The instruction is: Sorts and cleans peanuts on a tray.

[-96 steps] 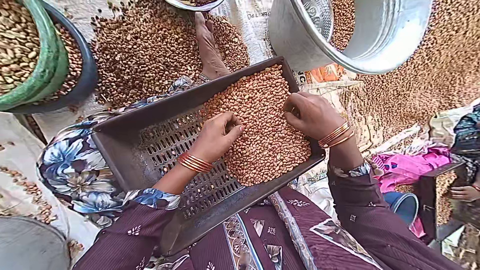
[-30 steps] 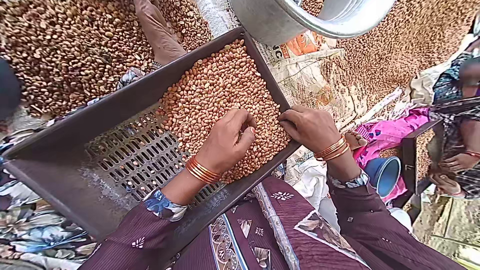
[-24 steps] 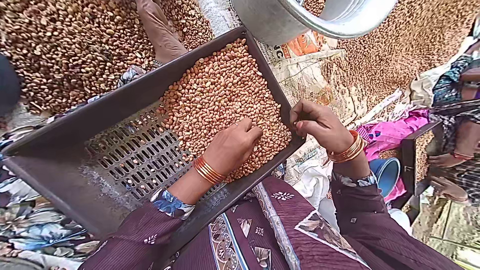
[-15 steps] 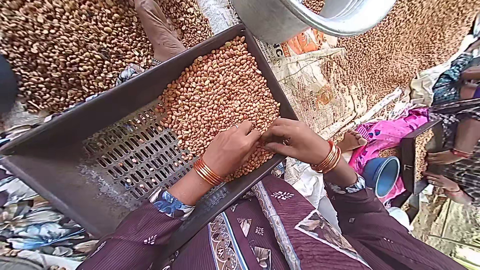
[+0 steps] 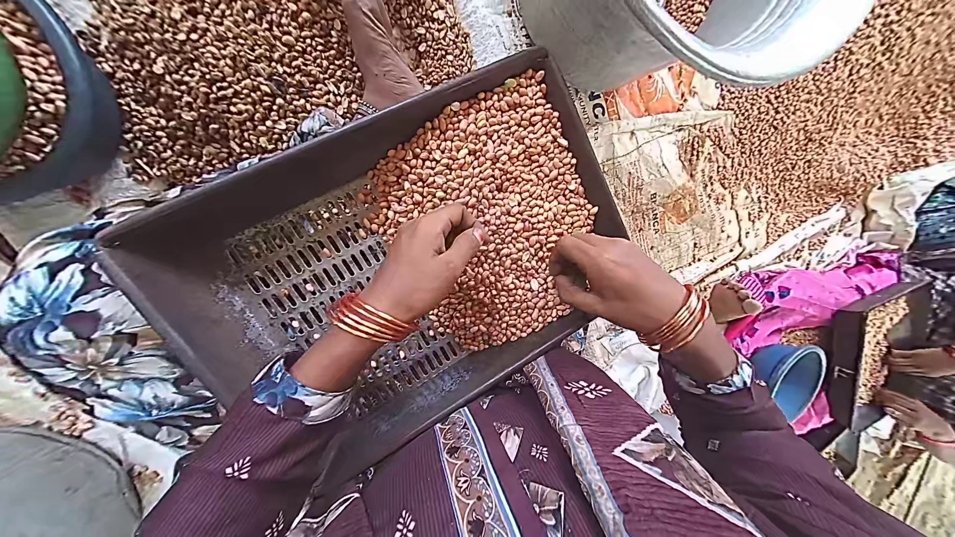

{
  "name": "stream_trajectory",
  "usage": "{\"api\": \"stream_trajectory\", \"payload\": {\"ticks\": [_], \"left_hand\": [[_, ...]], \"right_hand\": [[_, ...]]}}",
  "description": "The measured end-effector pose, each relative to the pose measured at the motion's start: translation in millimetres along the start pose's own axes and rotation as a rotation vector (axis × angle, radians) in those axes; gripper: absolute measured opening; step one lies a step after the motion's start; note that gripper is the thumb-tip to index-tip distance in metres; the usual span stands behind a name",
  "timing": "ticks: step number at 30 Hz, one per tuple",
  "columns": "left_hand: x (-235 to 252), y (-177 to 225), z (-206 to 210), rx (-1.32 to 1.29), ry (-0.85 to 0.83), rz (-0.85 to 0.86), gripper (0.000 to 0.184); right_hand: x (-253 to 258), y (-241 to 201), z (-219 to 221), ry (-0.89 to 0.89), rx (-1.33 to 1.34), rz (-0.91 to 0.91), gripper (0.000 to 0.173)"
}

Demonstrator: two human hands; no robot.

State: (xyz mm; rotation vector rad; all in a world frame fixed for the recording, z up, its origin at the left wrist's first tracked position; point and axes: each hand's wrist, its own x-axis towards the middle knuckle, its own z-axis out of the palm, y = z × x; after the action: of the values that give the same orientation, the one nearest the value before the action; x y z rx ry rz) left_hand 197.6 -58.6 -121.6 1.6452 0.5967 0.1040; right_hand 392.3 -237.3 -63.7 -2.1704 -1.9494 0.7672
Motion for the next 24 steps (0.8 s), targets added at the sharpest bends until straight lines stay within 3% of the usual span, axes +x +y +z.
{"api": "stream_trajectory", "payload": {"ticks": [3, 7, 12, 20, 24], "left_hand": [[-6.3, -3.2, 6.4, -0.038, -0.055, -0.022, 0.031], [-8.8, 6.1, 14.2, -0.337, -0.138, -0.145, 0.052], [-6.1, -1.4, 4.7, -0.336, -0.115, -0.166, 0.026], [-18.9, -7.7, -18.7, -0.316, -0.044, -0.231, 0.031], [-27.0, -11.2, -19.8, -0.280, -0.115, -0.304, 0.053]], "right_hand": [[13.3, -16.3, -5.7, 0.115, 0.009, -0.095, 0.010], [23.7, -36.3, -17.4, 0.212, 0.076, -0.196, 0.016], [19.4, -11.1, -9.5, 0.108, -0.091, -0.129, 0.011], [24.6, -10.2, 4.0, 0.093, -0.093, -0.144, 0.013], [41.9, -43.4, -6.0, 0.190, 0.045, -0.304, 0.015]]}}
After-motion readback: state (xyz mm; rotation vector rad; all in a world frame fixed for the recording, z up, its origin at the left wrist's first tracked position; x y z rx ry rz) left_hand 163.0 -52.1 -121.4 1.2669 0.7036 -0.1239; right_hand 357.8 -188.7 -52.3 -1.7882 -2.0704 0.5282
